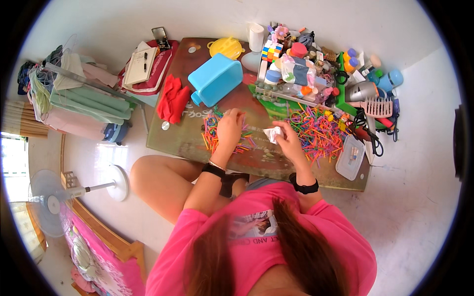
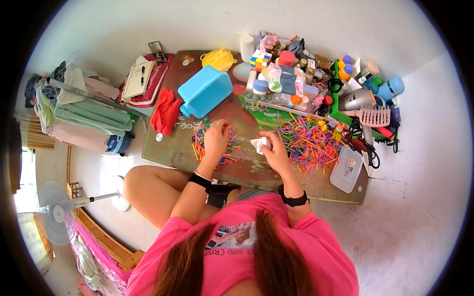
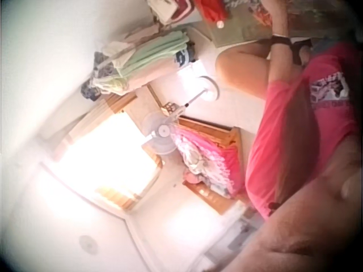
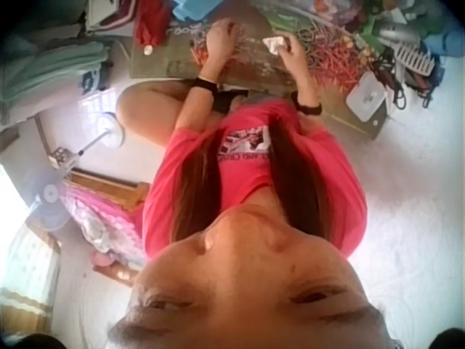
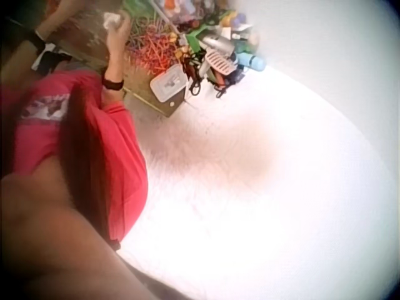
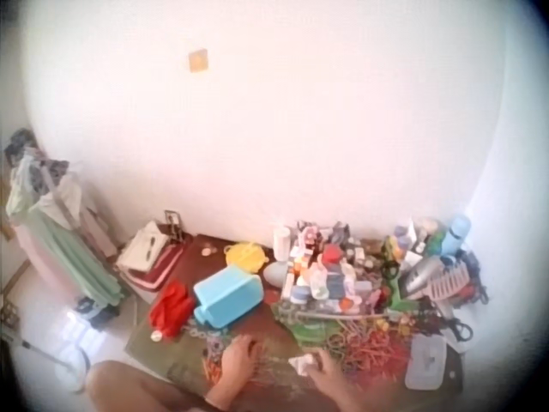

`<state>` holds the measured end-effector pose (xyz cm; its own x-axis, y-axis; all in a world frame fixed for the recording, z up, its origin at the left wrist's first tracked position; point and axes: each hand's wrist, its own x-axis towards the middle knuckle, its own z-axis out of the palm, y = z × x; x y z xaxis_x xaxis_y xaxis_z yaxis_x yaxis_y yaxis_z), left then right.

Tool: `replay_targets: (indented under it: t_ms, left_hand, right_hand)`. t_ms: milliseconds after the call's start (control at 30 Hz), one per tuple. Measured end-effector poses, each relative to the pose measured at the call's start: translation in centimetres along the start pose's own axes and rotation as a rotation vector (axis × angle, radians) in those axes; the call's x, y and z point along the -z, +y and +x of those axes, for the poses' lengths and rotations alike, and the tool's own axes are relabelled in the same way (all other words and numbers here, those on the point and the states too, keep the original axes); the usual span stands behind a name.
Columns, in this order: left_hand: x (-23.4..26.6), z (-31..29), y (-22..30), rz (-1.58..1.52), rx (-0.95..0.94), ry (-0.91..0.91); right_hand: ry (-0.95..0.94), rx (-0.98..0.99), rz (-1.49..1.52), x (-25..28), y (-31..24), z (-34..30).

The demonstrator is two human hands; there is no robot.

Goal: The person assembles colorful plastic chain links together by hand while sitting at a desk.

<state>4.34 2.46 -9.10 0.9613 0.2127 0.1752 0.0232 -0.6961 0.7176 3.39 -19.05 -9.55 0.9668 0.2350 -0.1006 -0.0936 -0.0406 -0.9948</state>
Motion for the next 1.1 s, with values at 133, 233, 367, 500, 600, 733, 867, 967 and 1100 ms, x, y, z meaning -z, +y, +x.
replay_targets:
  t_ms: [133, 233, 367, 500, 600, 733, 867, 967, 1100]
  left_hand:
    - [0.9, -0.3, -0.1, -0.505, 0.160, -0.015]
    - [2.5, -0.8, 1.7, -0.839, 0.297, -0.093]
    - [3.8, -2.3, 3.6, -0.891, 0.244, -0.050]
    - [3.6, -3.1, 2.9, -0.788, 0.155, 0.056]
    - [3.2, -3.6, 2.1, -0.787, 0.139, 0.069]
    - [2.9, -4.1, 2.5, -0.904, 0.185, 0.009]
    - [4.2, -4.0, 4.3, -0.950, 0.181, -0.003]
    - [4.5, -4.0, 4.2, -1.002, 0.199, 0.055]
    - [5.2, -4.2, 4.8, -0.858, 0.151, 0.071]
  right_hand:
    - [-0.065, -0.014, 0.070, -0.3, -2.5, 1.5]
    - [-0.072, 0.182, 0.086, -1.9, -4.7, 3.1]
    - [-0.238, 0.066, 0.196, -5.7, -6.6, 3.0]
    - [-0.008, 0.218, 0.004, -9.5, -6.0, 2.0]
    - [0.128, 0.322, -0.147, -11.2, -6.5, 1.7]
    - [0.231, 0.393, -0.316, -11.0, -5.9, 2.1]
    - [0.203, 0.132, 0.167, -9.0, -4.5, 3.6]
    - [0.185, -0.042, 0.560, -7.7, -6.1, 3.0]
    - [-0.119, -0.109, 0.462, -9.0, -6.3, 0.1]
